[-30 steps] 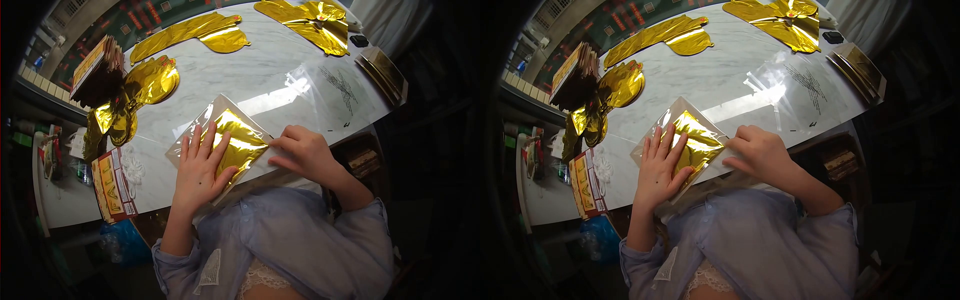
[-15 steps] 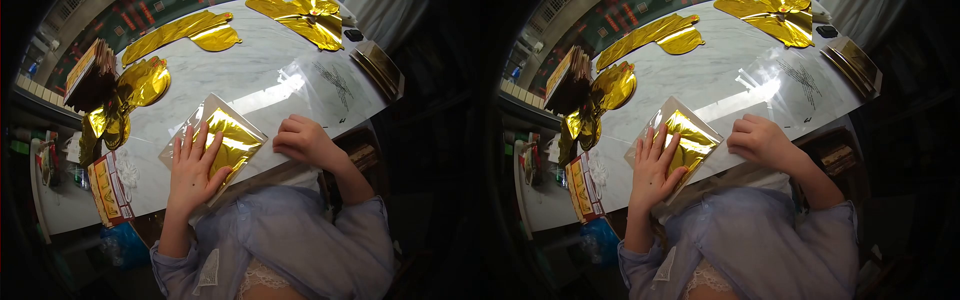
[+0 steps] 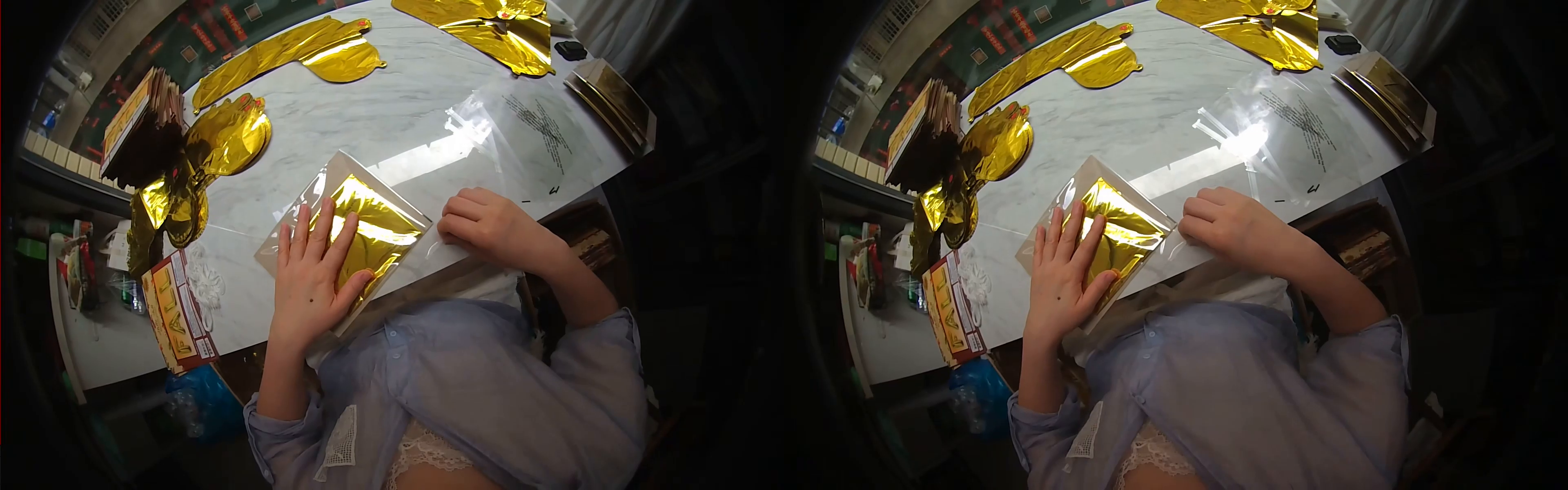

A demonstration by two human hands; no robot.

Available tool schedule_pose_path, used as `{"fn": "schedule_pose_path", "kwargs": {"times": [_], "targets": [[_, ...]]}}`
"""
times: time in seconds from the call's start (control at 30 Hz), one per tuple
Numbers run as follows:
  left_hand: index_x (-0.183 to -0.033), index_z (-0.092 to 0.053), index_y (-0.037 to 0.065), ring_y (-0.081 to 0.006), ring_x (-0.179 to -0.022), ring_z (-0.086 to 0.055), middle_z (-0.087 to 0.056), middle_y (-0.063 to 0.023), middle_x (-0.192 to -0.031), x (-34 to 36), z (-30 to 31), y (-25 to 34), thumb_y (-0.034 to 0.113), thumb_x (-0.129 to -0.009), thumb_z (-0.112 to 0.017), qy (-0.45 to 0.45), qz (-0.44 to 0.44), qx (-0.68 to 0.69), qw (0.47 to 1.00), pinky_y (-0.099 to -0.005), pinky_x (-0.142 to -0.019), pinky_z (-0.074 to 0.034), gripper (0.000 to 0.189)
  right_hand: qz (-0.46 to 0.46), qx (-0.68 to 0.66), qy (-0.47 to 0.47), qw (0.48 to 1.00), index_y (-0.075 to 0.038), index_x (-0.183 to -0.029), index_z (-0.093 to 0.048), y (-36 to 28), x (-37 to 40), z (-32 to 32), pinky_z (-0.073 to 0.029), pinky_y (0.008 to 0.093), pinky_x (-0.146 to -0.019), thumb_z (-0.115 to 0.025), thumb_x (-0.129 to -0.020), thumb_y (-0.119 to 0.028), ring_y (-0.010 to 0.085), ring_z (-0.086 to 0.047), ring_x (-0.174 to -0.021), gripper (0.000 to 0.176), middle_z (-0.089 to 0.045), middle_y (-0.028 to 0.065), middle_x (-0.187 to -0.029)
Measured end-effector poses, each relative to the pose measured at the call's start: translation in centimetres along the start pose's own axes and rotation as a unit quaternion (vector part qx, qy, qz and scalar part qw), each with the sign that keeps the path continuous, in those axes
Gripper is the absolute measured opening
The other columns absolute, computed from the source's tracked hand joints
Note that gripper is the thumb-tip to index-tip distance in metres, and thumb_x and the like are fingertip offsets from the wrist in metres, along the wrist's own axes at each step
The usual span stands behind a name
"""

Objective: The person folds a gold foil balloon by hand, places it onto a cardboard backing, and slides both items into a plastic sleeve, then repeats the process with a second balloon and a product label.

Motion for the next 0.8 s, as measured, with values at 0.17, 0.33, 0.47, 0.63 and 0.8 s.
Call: {"fn": "schedule_pose_path", "kwargs": {"times": [0.17,0.33,0.47,0.63,0.8], "targets": [[-0.165,-0.047,0.022,-0.0443,-0.161,-0.026,-0.032,-0.0148,-0.175,0.0,-0.1,0.0,0.060,-0.102,-0.059,-0.004,-0.005,0.000,1.000,-0.0619,-0.130,-0.016,0.075,0.048,0.087,-0.060,0.993,-0.007,-0.100,-0.064,-4.5,1.8,-0.6,-0.053,0.0369,-0.085,-0.070,-0.085,-0.013,0.0248,-0.064,-0.097,0.017,-0.062,0.0059,-0.100],[-0.165,-0.047,0.021,-0.0445,-0.162,-0.025,-0.031,-0.0145,-0.176,0.0,-0.2,0.1,0.061,-0.102,-0.059,-0.008,-0.016,-0.004,1.000,-0.0619,-0.130,-0.015,0.076,-0.026,-0.228,-0.196,0.953,-0.006,-0.097,-0.063,-4.4,8.8,-5.8,-0.052,0.0419,-0.087,-0.067,-0.093,-0.014,0.0309,-0.064,-0.096,0.010,-0.061,0.0101,-0.097],[-0.165,-0.047,0.018,-0.0433,-0.163,-0.022,-0.029,-0.0129,-0.177,0.0,0.0,0.4,0.051,-0.100,-0.062,-0.015,-0.021,0.003,1.000,-0.0608,-0.131,-0.013,0.075,-0.334,-0.168,-0.167,0.912,-0.003,-0.100,-0.070,10.1,19.3,-11.0,-0.056,0.0476,-0.086,-0.069,-0.094,-0.017,0.0386,-0.072,-0.097,0.015,-0.075,0.0178,-0.102],[-0.165,-0.046,0.019,-0.0431,-0.163,-0.023,-0.030,-0.0127,-0.177,0.0,0.0,0.6,0.054,-0.101,-0.061,-0.017,-0.025,-0.002,1.000,-0.0606,-0.131,-0.014,0.075,-0.533,0.091,-0.076,0.838,-0.002,-0.102,-0.074,24.7,30.6,-16.9,-0.061,0.0510,-0.087,-0.068,-0.095,-0.024,0.0438,-0.074,-0.100,0.025,-0.076,0.0252,-0.103],[-0.166,-0.046,0.018,-0.0424,-0.164,-0.021,-0.030,-0.0134,-0.177,0.1,0.1,0.5,0.052,-0.100,-0.061,-0.021,-0.019,0.007,1.000,-0.0591,-0.132,-0.012,0.076,-0.578,0.105,-0.084,0.805,0.000,-0.104,-0.078,27.0,32.1,-17.7,-0.062,0.0518,-0.091,-0.072,-0.089,-0.021,0.0463,-0.075,-0.100,0.026,-0.075,0.0302,-0.103]]}}
Point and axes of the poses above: each hand's wrist, its own x-axis away from the middle knuckle, its own z-axis out of the back of the hand, y = z × x, the point moved 8 cm from there along -x, towards the middle knuckle
